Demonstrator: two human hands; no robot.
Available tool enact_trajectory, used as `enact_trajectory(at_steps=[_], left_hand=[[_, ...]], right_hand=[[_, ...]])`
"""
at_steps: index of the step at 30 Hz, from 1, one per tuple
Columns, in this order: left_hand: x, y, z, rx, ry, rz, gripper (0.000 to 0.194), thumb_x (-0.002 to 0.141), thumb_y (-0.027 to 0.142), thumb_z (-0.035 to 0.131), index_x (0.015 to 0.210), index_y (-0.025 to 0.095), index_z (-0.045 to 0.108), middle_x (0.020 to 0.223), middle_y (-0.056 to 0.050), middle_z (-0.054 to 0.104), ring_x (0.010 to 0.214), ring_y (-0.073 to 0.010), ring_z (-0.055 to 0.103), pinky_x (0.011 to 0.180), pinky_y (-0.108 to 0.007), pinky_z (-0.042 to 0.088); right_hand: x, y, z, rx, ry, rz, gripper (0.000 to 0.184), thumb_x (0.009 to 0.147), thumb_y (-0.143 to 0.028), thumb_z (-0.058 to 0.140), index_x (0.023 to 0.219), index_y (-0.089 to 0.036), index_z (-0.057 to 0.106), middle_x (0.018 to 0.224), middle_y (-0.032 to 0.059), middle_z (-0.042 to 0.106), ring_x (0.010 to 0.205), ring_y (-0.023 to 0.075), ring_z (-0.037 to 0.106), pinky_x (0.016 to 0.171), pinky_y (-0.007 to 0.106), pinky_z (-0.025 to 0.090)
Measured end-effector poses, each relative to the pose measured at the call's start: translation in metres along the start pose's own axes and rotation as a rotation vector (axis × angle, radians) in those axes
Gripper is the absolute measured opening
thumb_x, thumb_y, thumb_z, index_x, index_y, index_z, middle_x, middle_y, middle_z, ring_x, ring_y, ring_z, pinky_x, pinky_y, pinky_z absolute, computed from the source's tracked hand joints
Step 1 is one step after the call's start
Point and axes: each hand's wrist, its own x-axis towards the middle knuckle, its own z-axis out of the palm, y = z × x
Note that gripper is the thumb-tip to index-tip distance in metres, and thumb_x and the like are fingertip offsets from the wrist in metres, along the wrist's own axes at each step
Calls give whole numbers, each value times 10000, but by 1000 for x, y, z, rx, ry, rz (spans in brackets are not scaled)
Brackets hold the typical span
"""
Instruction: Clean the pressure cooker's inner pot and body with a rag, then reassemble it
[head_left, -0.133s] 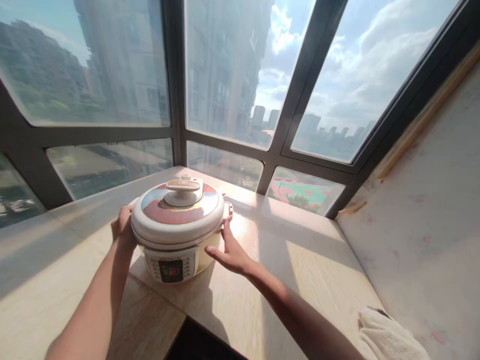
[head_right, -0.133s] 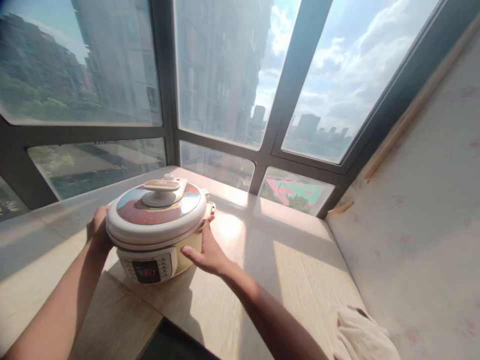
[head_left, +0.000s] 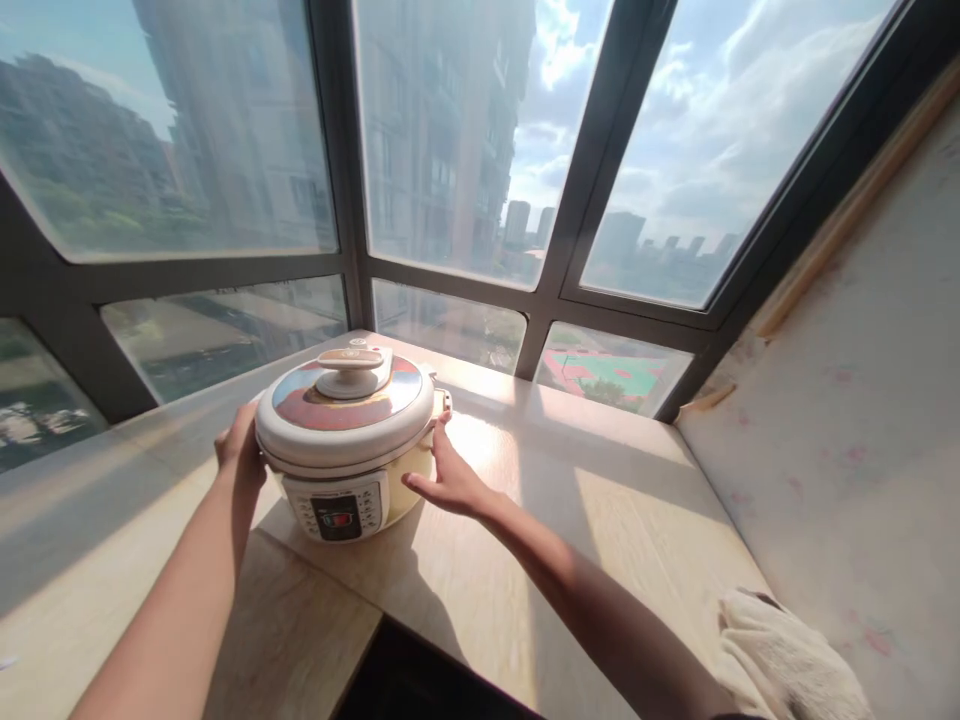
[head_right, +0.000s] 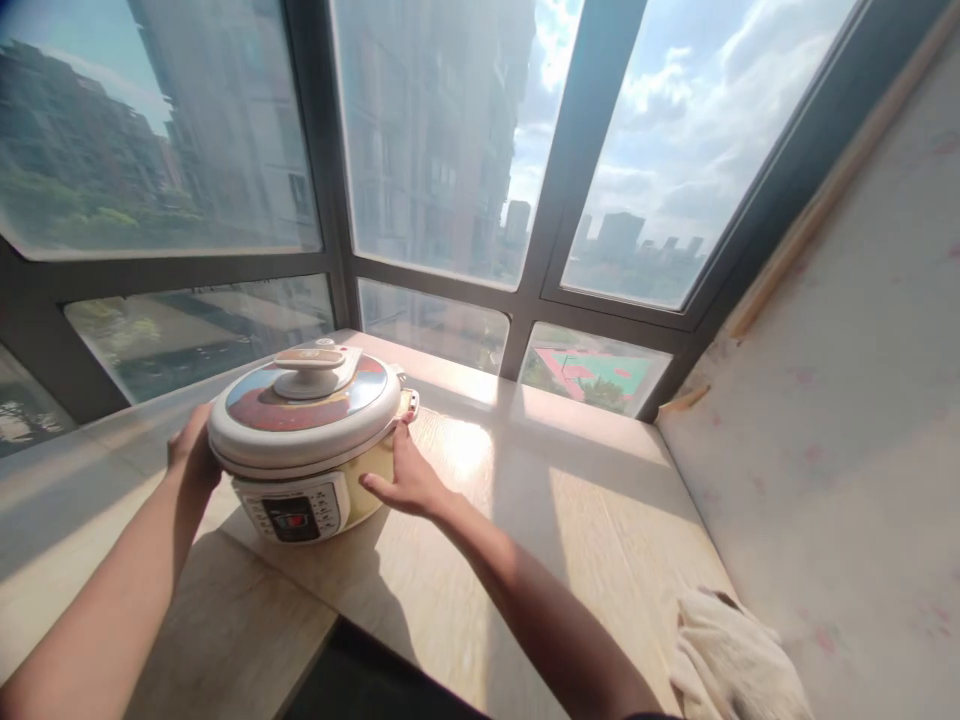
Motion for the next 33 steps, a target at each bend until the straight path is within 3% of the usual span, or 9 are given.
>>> enact_trajectory(at_steps=[3,7,11,14,17,20,23,26,33], left_hand=[[5,9,0,-134,-34,-272,305,820,391,720,709,185,524,504,60,446,628,-160,485,686,-398,537],[0,17,-4,-184,46,-209,193,819,204,649,707,186,492,554,40,476,686,-173,514,776,-500,561],[-37,20,3,-257,432,74,265,718,-3,524,784,221,399,856,-6,548,922,-184,516,1034,-491,455],[-98,19,27,-309,569,563,322,675,-4,517,959,147,539,1072,-91,623,1002,-217,573,979,-432,481],[-178,11,67,-358,335,899,241,821,118,534,1042,114,630,1030,-99,676,953,-223,640,896,-399,526],[-256,-13,116,-313,-126,982,161,894,156,515,921,166,673,903,-56,698,878,-203,668,860,-370,553],[-322,-55,159,-244,-598,874,206,885,158,505,895,193,708,910,-60,737,887,-204,702,764,-333,577],[-372,-96,188,-144,-889,666,253,835,150,518,942,207,740,1022,-86,768,976,-229,727,790,-354,588],[-406,-120,204,-99,-1102,404,254,890,212,485,1009,200,709,1020,-81,791,927,-224,739,862,-379,570]], right_hand=[[9,7,-4,0,2,-43,1305,830,-339,803,1666,-122,-175,1748,197,-96,1629,336,-1,1317,523,131],[-15,34,-7,235,-55,85,1198,863,-336,778,1693,-240,-82,1698,224,303,1473,353,492,1141,572,478],[-77,78,0,402,-56,202,931,822,-370,812,1626,-241,361,1296,160,736,1022,269,776,946,502,609],[-128,102,-2,567,104,250,524,815,-370,771,1291,-175,672,971,87,797,830,238,790,850,451,627],[-168,108,-24,621,344,323,312,787,-340,747,1045,-164,733,885,72,777,694,204,754,705,375,610],[-201,106,-58,627,563,391,255,730,-314,737,942,-172,737,825,45,760,631,173,707,660,329,568],[-228,107,-86,643,763,431,248,721,-289,700,942,-181,734,806,24,748,646,159,688,697,311,550],[-243,110,-97,666,848,442,250,719,-290,670,941,-190,727,791,16,738,650,160,665,706,309,545],[-244,114,-94,508,847,469,270,739,-324,634,967,-200,705,838,41,761,802,222,714,791,344,565]])
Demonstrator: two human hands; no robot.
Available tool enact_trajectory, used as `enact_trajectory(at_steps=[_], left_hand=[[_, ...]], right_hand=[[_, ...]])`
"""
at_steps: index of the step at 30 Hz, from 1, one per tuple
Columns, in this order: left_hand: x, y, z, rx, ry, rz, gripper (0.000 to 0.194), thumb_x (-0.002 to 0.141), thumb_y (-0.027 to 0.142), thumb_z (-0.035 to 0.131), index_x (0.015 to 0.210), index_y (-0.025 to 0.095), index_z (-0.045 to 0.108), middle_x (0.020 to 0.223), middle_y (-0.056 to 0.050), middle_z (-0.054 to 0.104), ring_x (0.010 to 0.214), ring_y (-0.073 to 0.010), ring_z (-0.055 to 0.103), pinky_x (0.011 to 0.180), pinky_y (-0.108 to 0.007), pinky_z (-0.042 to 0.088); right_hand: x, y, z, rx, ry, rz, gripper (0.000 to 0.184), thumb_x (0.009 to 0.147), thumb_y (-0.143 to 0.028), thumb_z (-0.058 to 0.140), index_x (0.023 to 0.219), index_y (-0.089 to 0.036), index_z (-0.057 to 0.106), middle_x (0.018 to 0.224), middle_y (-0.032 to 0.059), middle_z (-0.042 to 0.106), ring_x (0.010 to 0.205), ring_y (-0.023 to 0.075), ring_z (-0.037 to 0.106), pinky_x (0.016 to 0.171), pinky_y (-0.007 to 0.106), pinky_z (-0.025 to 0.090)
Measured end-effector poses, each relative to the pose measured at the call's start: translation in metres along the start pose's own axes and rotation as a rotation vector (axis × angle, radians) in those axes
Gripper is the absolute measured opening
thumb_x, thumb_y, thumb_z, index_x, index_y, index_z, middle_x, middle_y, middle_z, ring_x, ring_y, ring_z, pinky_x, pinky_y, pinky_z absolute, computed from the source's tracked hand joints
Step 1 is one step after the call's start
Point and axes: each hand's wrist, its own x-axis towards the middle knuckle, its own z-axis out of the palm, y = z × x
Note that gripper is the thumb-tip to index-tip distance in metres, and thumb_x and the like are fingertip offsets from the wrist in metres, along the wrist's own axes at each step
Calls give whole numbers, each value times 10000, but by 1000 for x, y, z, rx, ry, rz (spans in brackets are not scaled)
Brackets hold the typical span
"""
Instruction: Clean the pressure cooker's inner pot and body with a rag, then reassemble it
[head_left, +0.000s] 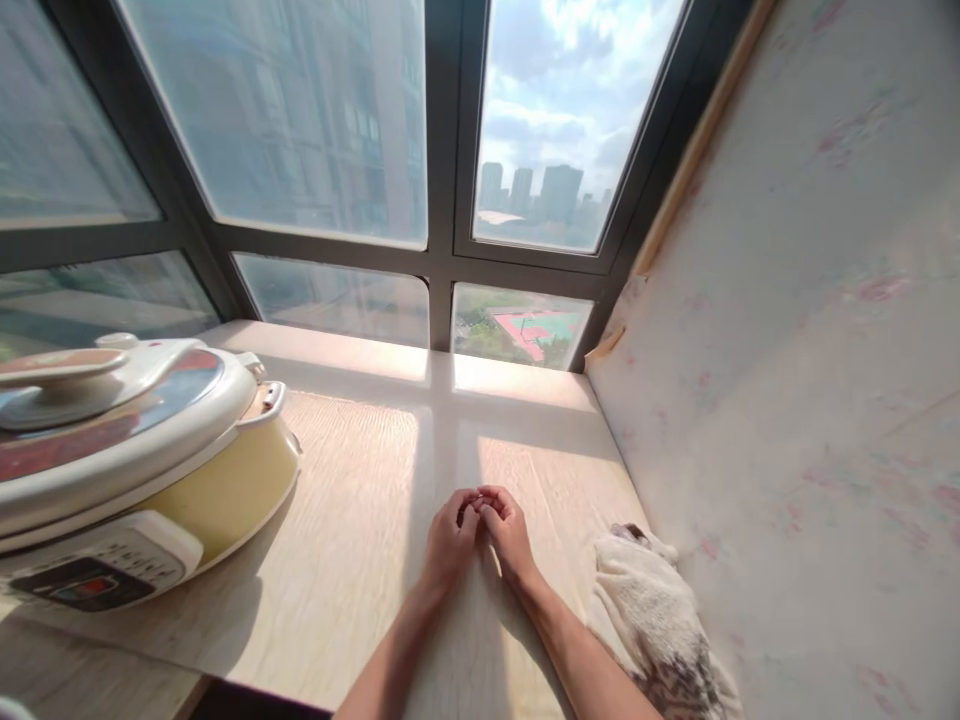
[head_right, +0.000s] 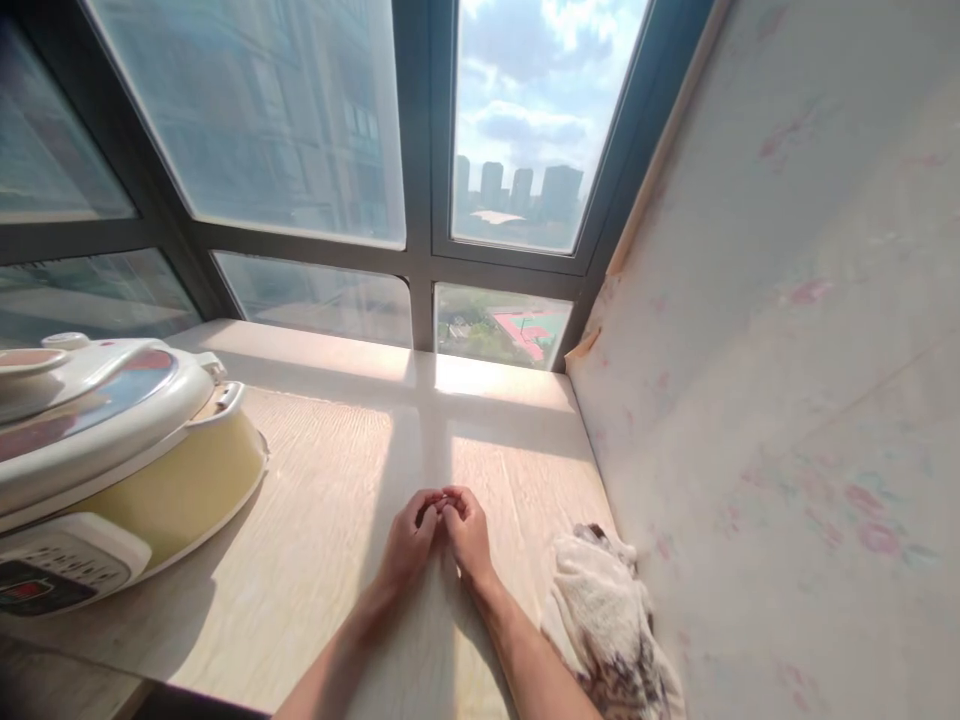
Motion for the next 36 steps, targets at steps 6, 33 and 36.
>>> enact_trajectory(at_steps=[6,33,36], left_hand=[[-13,0,-15,64,-49,-2,281,901,215,493,1105,197,684,1094,-98,781,1010,-238,734,916,-399,567],[-26,-10,-17,234,-104,136,384,922,165,495,1283,148,624,1227,-165,741,1147,-270,709,1012,-486,569],[-26,-10,-17,236,-101,136,391,912,158,500,1282,151,625,1231,-164,741,1149,-270,709,1013,-483,569]], right_hand=[[-7,2,0,-190,-62,-21,301,783,-312,591,1029,-182,706,902,71,788,857,245,736,836,373,564],[-13,-2,-2,-308,-99,-41,320,810,-285,557,1081,-191,700,940,69,774,902,241,727,862,385,577],[-13,-2,-2,-307,-98,-46,311,815,-278,559,1078,-195,702,944,69,776,903,243,729,866,389,578]])
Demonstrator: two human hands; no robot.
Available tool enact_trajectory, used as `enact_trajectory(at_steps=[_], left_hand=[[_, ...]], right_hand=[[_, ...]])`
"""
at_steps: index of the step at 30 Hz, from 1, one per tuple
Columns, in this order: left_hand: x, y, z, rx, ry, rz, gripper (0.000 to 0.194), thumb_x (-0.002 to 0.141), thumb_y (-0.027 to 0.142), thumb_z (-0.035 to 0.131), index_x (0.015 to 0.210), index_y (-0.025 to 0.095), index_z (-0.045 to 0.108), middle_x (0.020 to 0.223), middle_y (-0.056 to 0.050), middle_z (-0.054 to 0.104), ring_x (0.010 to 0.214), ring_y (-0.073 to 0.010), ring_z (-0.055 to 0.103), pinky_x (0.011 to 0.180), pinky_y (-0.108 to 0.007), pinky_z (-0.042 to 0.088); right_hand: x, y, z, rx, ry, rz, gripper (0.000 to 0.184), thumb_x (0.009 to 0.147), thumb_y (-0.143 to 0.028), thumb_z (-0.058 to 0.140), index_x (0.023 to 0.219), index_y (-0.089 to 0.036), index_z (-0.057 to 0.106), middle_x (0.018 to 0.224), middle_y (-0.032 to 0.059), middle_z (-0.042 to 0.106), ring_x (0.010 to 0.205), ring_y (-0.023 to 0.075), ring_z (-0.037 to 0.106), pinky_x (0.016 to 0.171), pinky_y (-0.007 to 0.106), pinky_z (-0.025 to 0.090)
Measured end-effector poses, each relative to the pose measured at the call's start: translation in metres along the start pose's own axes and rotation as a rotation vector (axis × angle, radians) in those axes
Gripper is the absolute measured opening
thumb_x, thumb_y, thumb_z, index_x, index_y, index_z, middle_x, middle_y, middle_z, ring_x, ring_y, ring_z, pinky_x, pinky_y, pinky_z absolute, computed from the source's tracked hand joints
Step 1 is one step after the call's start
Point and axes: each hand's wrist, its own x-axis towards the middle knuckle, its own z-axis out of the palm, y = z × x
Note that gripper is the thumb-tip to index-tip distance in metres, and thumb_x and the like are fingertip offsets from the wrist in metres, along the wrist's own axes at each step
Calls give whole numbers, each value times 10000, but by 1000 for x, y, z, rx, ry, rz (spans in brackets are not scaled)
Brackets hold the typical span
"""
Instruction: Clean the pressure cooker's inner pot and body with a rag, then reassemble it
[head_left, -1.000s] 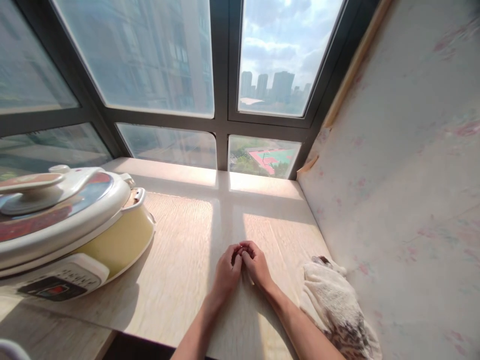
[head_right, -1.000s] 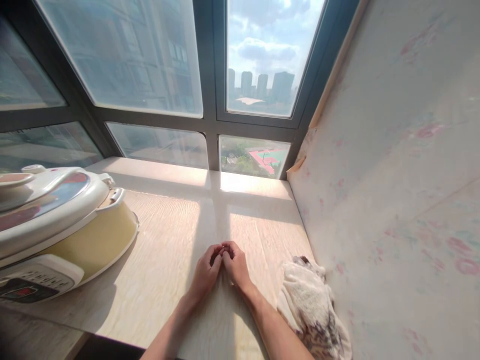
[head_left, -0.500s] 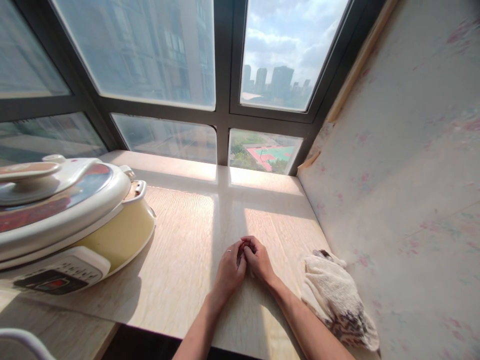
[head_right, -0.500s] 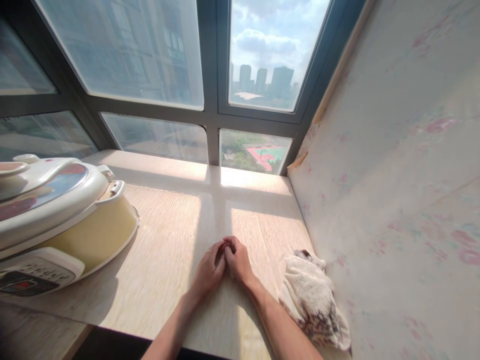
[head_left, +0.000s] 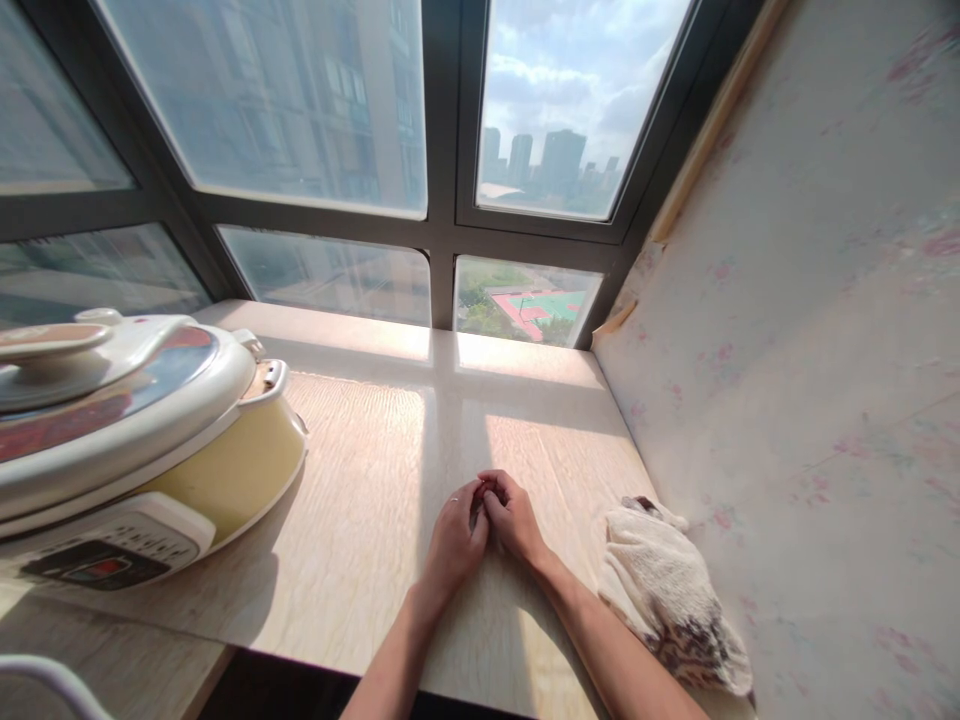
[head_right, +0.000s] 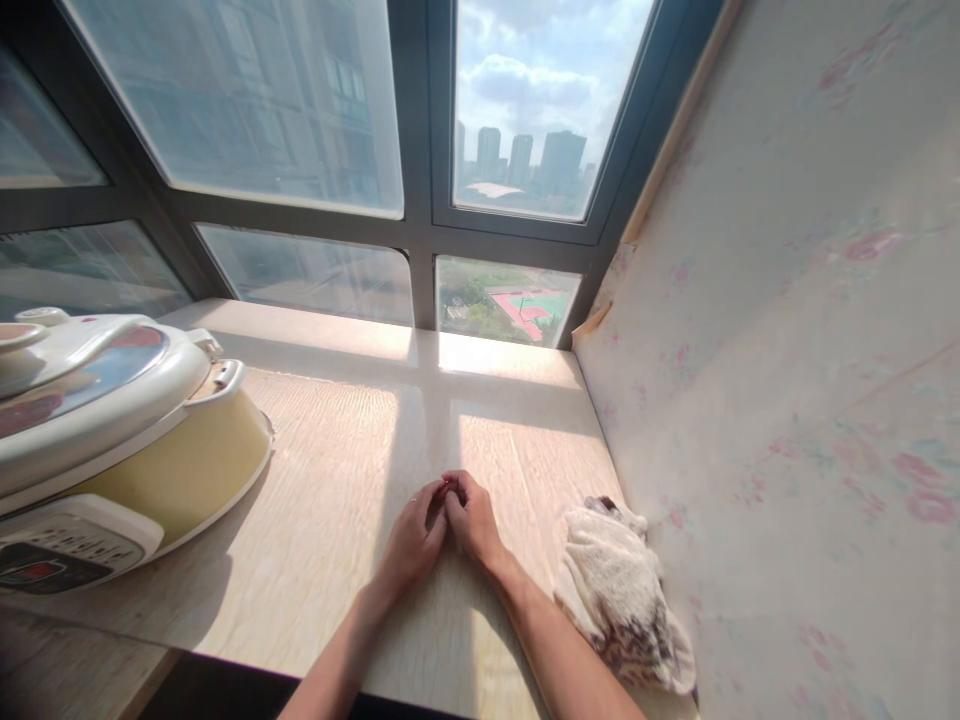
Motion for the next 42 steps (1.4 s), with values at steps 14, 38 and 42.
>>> enact_trajectory(at_steps=[14,38,42], left_hand=[[0,1,-1,-21,6,5,385,909,155,506,1272,157,634,1220,-152,749,1132,-269,717,1003,-477,575],[0,2,-2,-9,-12,1,409,901,134,507,1288,170,633,1247,-155,737,1159,-271,705,1019,-470,563],[-1,2,-2,-7,-26,0,408,912,143,504,1303,152,619,1263,-168,729,1171,-276,698,1028,-481,557]], right_hand=[[0,1,-1,-15,-8,-9,312,819,-273,557,1085,-197,700,953,74,776,915,248,728,882,403,578],[0,3,-1,-28,-2,-12,319,818,-299,551,1081,-200,700,975,75,780,936,261,733,884,413,572],[-1,1,0,-31,-3,-16,333,806,-302,544,1078,-193,702,967,75,781,919,251,731,874,400,571]])
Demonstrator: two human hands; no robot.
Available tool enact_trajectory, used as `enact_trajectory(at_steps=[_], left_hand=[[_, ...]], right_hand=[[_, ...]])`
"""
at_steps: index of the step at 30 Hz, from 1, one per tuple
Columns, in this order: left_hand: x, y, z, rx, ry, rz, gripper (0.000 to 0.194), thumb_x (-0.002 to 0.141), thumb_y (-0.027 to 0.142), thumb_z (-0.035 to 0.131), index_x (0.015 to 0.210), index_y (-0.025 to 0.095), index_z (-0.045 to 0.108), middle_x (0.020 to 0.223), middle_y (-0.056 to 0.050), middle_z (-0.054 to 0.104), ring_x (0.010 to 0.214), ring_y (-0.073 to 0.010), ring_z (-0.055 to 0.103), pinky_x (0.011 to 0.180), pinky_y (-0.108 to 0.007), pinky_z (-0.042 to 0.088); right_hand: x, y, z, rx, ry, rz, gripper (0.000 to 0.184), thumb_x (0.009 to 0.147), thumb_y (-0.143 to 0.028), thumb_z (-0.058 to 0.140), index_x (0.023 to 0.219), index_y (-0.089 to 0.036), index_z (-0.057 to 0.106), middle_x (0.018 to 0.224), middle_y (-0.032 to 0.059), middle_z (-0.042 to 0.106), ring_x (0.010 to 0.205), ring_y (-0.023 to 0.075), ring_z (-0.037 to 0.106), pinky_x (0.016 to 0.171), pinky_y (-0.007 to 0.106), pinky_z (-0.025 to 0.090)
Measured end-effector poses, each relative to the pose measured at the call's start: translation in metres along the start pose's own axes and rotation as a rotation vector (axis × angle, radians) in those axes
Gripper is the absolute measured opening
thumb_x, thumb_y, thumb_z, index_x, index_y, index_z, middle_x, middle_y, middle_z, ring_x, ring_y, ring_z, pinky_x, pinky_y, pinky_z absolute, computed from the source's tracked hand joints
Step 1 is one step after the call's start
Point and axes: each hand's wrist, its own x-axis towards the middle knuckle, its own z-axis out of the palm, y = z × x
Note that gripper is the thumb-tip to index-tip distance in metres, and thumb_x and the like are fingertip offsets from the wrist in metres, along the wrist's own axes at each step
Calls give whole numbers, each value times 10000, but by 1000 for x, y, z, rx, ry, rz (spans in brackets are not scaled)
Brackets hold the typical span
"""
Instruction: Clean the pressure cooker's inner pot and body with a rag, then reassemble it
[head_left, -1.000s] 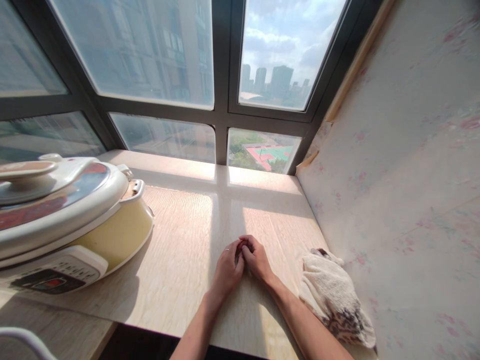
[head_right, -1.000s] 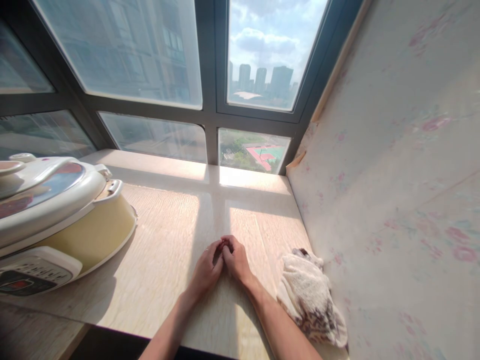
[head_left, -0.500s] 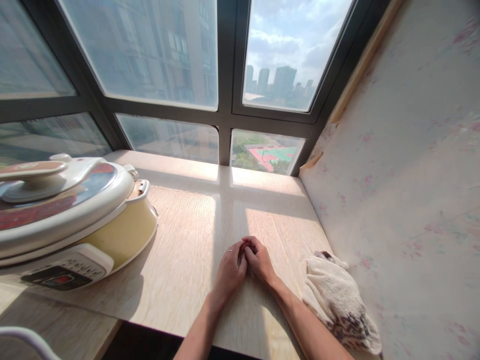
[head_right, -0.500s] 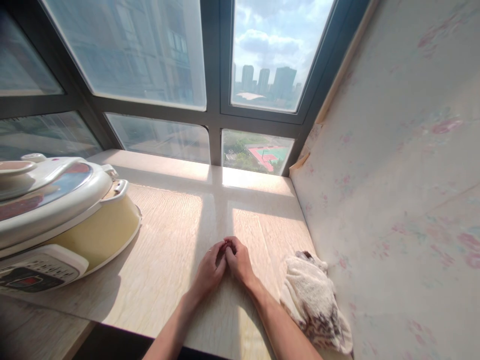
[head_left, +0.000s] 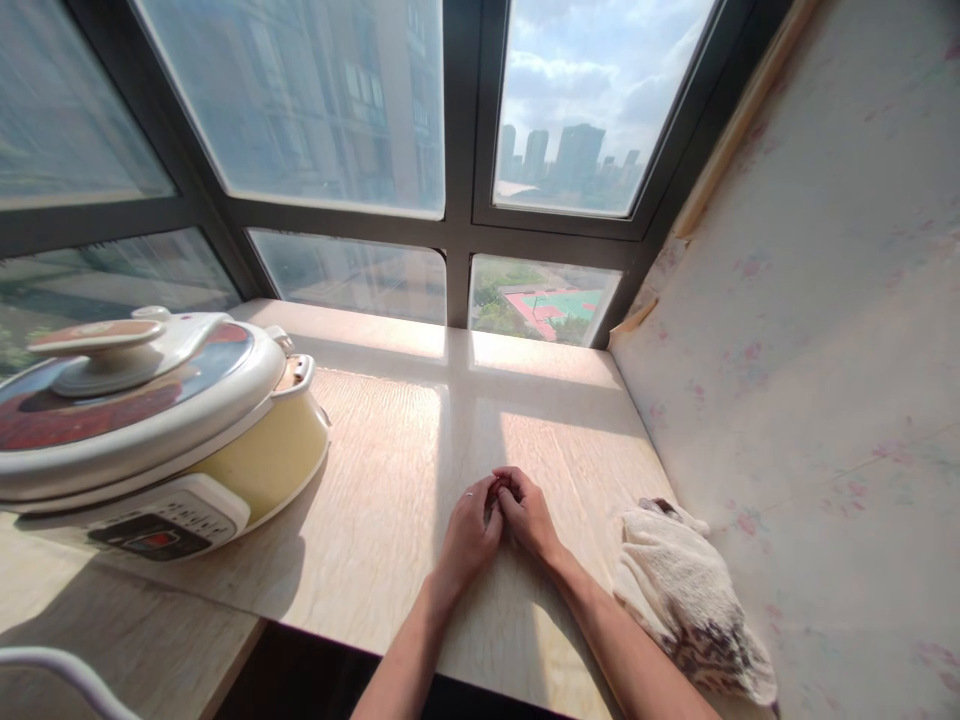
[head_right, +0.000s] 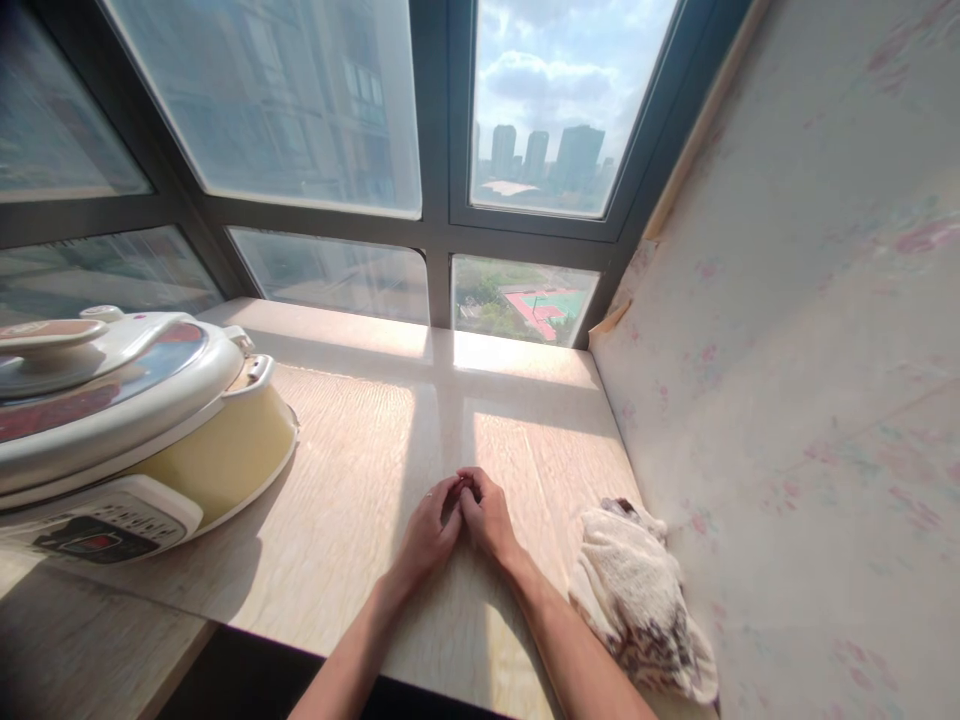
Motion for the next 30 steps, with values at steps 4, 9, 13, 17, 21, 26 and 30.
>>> enact_trajectory(at_steps=[4,9,13,17,21,26,30], left_hand=[[0,-1,1,-13,1,-9,404,914,140,497,1299,142,618,1260,-169,729,1165,-272,696,1030,-479,553],[-1,0,2,-22,12,0,396,911,133,497,1285,153,626,1260,-160,730,1150,-272,698,1019,-480,555],[-1,-1,1,-30,21,2,392,906,134,510,1279,162,629,1251,-155,734,1149,-271,701,1019,-483,555],[-1,-3,2,-27,14,-12,403,907,139,511,1295,161,621,1265,-153,730,1163,-269,695,1030,-485,549],[-1,-4,2,-30,10,-22,397,913,150,509,1294,158,618,1269,-155,728,1166,-270,690,1032,-486,545],[-1,-3,1,-29,1,-40,409,908,153,512,1305,160,610,1273,-149,725,1168,-267,688,1033,-475,541],[-1,-3,1,-33,-3,-46,407,913,159,509,1308,161,607,1281,-145,721,1184,-263,682,1046,-470,533]], right_hand=[[0,1,0,-11,-3,4,353,805,-314,533,1088,-182,698,970,82,779,923,250,729,878,400,571],[0,3,0,-31,-7,-7,367,812,-321,521,1102,-172,690,968,84,775,918,242,730,872,390,573],[0,1,0,-36,-12,-21,352,815,-300,511,1090,-176,692,954,77,776,901,236,726,855,385,574],[0,0,0,-39,-11,-34,338,814,-280,507,1075,-180,696,957,73,777,903,230,725,855,377,572],[0,0,0,-35,-12,-39,333,810,-272,510,1070,-183,698,962,68,778,905,224,727,856,367,570],[0,0,-1,-40,-14,-42,342,807,-259,509,1081,-182,699,969,70,779,911,227,727,863,373,571],[0,-1,-2,-43,-25,-45,336,816,-265,508,1082,-182,698,968,71,780,914,229,732,863,373,574]])
